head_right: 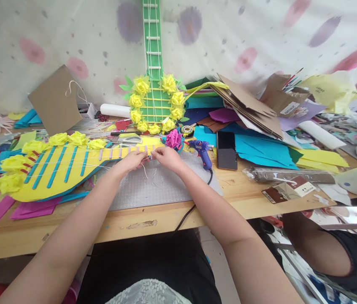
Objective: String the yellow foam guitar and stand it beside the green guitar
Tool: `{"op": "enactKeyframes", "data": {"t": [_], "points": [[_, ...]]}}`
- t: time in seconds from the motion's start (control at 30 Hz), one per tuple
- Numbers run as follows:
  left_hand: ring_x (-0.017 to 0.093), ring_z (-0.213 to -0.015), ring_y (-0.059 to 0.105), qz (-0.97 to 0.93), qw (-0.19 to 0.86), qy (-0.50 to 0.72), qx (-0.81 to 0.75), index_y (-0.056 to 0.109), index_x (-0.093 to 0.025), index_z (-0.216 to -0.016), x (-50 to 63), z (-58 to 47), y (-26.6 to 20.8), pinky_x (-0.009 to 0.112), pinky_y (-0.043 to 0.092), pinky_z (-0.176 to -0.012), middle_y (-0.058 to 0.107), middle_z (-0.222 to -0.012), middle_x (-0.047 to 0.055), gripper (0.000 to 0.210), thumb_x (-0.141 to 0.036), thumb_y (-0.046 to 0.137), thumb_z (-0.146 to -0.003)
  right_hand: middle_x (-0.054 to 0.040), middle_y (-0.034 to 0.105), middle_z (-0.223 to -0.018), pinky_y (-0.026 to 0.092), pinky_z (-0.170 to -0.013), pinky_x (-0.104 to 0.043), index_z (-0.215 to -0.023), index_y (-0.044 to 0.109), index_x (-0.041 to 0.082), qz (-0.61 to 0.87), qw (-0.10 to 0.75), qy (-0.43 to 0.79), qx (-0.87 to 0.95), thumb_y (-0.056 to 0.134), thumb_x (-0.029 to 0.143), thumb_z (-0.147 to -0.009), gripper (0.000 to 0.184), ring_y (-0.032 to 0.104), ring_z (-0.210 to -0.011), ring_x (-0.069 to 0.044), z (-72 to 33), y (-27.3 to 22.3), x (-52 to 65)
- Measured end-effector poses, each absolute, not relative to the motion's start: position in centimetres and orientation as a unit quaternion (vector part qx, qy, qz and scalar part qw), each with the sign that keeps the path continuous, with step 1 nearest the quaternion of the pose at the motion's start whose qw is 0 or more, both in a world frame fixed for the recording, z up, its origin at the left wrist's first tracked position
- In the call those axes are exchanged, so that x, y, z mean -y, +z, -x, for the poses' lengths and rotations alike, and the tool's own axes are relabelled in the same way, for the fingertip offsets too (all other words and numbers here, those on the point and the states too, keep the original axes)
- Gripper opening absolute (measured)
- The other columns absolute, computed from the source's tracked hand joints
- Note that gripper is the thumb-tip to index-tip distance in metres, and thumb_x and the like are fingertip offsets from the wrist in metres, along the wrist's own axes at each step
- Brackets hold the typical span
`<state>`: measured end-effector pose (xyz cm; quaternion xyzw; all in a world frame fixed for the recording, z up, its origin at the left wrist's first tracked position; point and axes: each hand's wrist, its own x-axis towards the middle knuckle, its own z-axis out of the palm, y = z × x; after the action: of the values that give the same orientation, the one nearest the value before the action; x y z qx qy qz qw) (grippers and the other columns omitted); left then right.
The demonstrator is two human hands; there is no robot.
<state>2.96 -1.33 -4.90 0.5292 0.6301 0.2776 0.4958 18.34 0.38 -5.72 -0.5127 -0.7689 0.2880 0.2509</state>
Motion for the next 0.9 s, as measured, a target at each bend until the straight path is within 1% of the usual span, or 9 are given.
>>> {"op": "enactKeyframes", "data": {"t": [0.1,0.17,0.23,0.33,0.5,0.63,0.73,0.8,0.9], "points": [[0.006,-0.038,0.025,-0.482,0.493,0.361,-0.628,0.046,-0.018,-0.052,1.5,-3.2,-5.3,0.023,0.017,-0.042,0.033,-0.043,-0.006,0.030,-0.036,0.052,-0.076,0.0041,0.043,-0.055,0.026,-0.053,-0.023,-0.056,0.045,0.018,0.520,0.275,0.287,0.756,0.044,0.041,-0.080,0.033,0.038,-0.055,-0.009,-17.4,-5.7,-1.0],[0.005,-0.038,0.021,-0.434,0.517,0.421,-0.606,0.041,-0.019,-0.055,1.8,-3.3,-5.3,0.022,0.014,-0.041,0.027,-0.044,-0.008,0.027,-0.034,0.052,-0.075,0.0054,0.035,-0.053,0.025,-0.052,-0.023,-0.055,0.037,0.020,0.511,0.312,0.307,0.740,0.044,0.044,-0.079,0.036,0.034,-0.053,-0.009,-16.7,-5.9,-1.1],[0.004,-0.037,0.018,-0.401,0.538,0.464,-0.578,0.038,-0.019,-0.058,2.1,-3.3,-5.2,0.021,0.012,-0.040,0.022,-0.045,-0.009,0.023,-0.030,0.051,-0.074,0.0060,0.031,-0.053,0.024,-0.052,-0.023,-0.054,0.032,0.021,0.490,0.349,0.341,0.723,0.045,0.048,-0.077,0.038,0.030,-0.052,-0.008,-16.2,-6.1,-1.0],[0.004,-0.038,0.019,-0.409,0.527,0.506,-0.547,0.035,-0.019,-0.056,2.3,-3.2,-5.3,0.020,0.013,-0.040,0.022,-0.044,-0.009,0.022,-0.024,0.049,-0.072,0.0062,0.029,-0.054,0.024,-0.051,-0.023,-0.054,0.029,0.021,0.455,0.386,0.392,0.701,0.046,0.053,-0.073,0.041,0.028,-0.052,-0.008,-15.6,-6.5,-0.6],[0.004,-0.041,0.023,-0.446,0.481,0.541,-0.525,0.032,-0.018,-0.053,2.0,-3.1,-6.0,0.018,0.018,-0.041,0.024,-0.044,-0.008,0.024,-0.022,0.048,-0.071,0.0061,0.028,-0.055,0.025,-0.052,-0.023,-0.054,0.029,0.021,0.441,0.422,0.386,0.691,0.048,0.049,-0.072,0.039,0.028,-0.054,-0.008,-15.2,-6.7,-0.4],[0.003,-0.041,0.024,-0.446,0.455,0.552,-0.538,0.030,-0.018,-0.051,1.6,-3.0,-6.5,0.018,0.019,-0.042,0.026,-0.045,-0.008,0.025,-0.019,0.046,-0.070,0.0057,0.029,-0.055,0.025,-0.053,-0.023,-0.054,0.030,0.021,0.464,0.417,0.353,0.697,0.048,0.044,-0.075,0.036,0.029,-0.055,-0.008,-14.8,-6.7,-0.6],[0.003,-0.042,0.025,-0.447,0.446,0.569,-0.527,0.031,-0.018,-0.051,1.5,-2.8,-6.6,0.018,0.019,-0.042,0.028,-0.046,-0.008,0.026,-0.021,0.048,-0.071,0.0056,0.031,-0.055,0.025,-0.053,-0.023,-0.055,0.032,0.021,0.468,0.423,0.334,0.700,0.047,0.046,-0.076,0.037,0.030,-0.054,-0.008,-14.7,-6.7,-0.7],[0.003,-0.041,0.026,-0.448,0.451,0.579,-0.511,0.033,-0.017,-0.052,1.6,-2.5,-6.4,0.018,0.018,-0.041,0.028,-0.045,-0.008,0.027,-0.025,0.050,-0.071,0.0052,0.033,-0.055,0.025,-0.053,-0.023,-0.056,0.036,0.020,0.464,0.422,0.329,0.706,0.047,0.050,-0.077,0.039,0.031,-0.054,-0.009,-14.9,-6.7,-0.7],[0.003,-0.038,0.023,-0.418,0.510,0.569,-0.492,0.039,-0.017,-0.056,1.8,-2.1,-5.9,0.018,0.016,-0.040,0.027,-0.044,-0.009,0.024,-0.030,0.054,-0.071,0.0038,0.038,-0.057,0.028,-0.054,-0.024,-0.060,0.045,0.019,0.449,0.409,0.326,0.725,0.046,0.054,-0.079,0.039,0.035,-0.056,-0.010,-15.6,-6.7,-0.7]]}}
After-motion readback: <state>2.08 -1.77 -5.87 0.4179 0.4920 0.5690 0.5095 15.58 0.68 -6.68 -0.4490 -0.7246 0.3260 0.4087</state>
